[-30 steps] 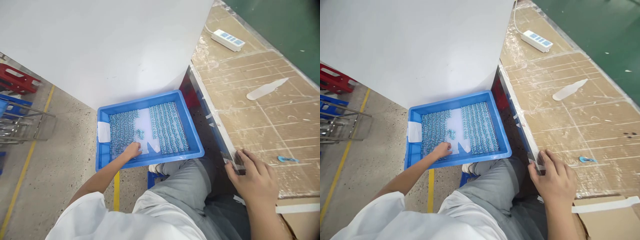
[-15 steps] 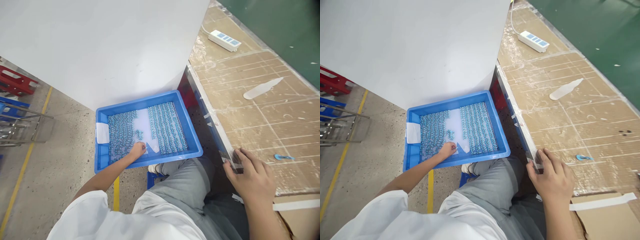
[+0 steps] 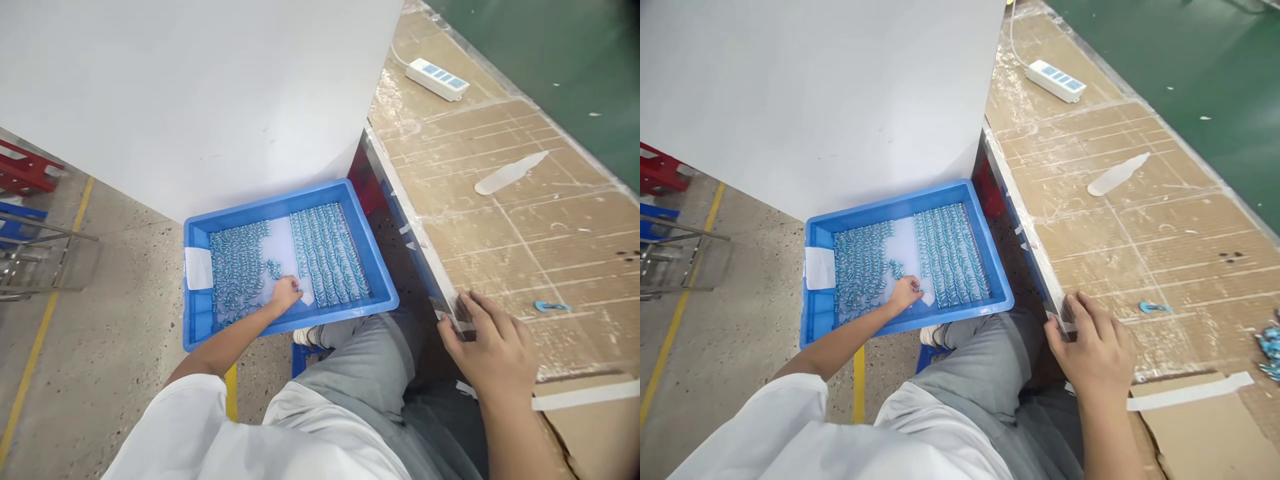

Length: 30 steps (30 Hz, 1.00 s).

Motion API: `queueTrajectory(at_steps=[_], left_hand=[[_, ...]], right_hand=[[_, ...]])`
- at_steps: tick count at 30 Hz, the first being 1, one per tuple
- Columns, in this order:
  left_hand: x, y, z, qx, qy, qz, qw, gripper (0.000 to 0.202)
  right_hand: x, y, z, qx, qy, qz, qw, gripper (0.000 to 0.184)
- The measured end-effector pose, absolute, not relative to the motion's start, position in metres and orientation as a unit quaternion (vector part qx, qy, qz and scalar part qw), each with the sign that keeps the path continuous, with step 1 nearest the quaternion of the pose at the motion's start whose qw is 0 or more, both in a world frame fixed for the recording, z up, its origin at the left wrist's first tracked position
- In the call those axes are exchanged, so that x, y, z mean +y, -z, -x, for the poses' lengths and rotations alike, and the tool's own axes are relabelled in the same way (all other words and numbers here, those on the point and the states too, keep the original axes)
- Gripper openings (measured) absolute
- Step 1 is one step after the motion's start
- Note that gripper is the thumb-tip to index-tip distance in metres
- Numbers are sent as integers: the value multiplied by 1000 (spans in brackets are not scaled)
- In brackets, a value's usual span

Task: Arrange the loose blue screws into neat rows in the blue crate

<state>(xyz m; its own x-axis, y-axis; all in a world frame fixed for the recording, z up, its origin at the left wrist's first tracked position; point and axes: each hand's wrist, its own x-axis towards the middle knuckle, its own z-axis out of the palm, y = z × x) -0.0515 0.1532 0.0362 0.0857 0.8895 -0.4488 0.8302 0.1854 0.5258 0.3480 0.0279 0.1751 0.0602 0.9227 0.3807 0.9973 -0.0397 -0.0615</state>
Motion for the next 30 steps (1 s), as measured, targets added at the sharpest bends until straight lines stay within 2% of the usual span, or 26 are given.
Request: queueTrajectory(at_steps=[8, 25, 30], left_hand=[[158, -37, 48, 682, -63, -625, 374, 13], [163, -35, 39, 686, -127, -623, 353, 23], [163, -61, 37, 689, -141, -605, 373, 25]], right_hand=[[28, -176, -347, -671, 106, 716, 160, 53], [30, -182, -342, -668, 137, 713, 161, 50], [33, -179, -343, -666, 126, 715, 171, 51]])
